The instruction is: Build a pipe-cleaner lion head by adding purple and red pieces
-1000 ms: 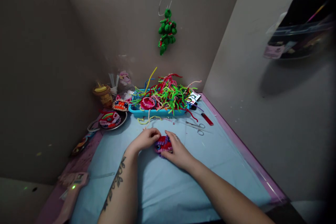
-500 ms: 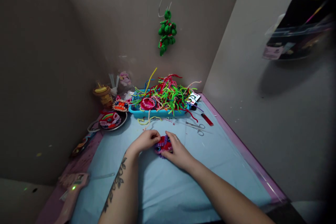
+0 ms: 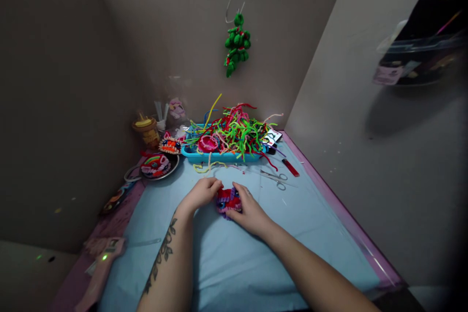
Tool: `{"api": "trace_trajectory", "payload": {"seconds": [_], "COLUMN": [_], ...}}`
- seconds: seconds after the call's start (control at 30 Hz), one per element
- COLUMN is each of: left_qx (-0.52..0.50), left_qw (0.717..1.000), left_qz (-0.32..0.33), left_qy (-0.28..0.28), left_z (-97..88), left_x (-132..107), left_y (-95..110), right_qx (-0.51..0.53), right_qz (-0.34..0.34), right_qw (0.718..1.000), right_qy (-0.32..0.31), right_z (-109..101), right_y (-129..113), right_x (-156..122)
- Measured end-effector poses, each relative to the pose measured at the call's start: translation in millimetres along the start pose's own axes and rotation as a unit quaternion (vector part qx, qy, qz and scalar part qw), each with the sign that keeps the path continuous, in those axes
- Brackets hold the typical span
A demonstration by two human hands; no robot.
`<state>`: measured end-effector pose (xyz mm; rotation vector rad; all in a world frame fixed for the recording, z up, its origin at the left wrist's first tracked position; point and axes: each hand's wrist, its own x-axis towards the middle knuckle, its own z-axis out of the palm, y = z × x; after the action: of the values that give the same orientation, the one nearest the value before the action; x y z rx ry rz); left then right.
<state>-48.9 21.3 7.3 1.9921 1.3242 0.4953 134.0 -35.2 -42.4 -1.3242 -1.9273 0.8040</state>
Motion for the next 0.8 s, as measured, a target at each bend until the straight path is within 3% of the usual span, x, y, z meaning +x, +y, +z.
{"api": "trace_trajectory", "payload": {"seconds": [0.27,0.5,0.8], "left_qx": [0.004,0.02,0.028], "left_qw": [0.999,0.997,0.992], "left_qz": [0.023,-0.04,-0.067], "left_qy": [-0.022,0.066,0.107], "left_z": [-2.8,-0.9,-4.7], "left_x": [0,3,4], "left_y": [-6,-12,-16], "right_qx": [0.008,0.013,-0.01], "right_qz": [0.007,0.003,-0.008], "right_qw": [1.0,1.0,0.995], "right_qy": [0.0,-0.011,-0.098], "right_z": [0,-1,-12], "right_y": [0,-1,-1], "right_x": [1,-1,-6]}}
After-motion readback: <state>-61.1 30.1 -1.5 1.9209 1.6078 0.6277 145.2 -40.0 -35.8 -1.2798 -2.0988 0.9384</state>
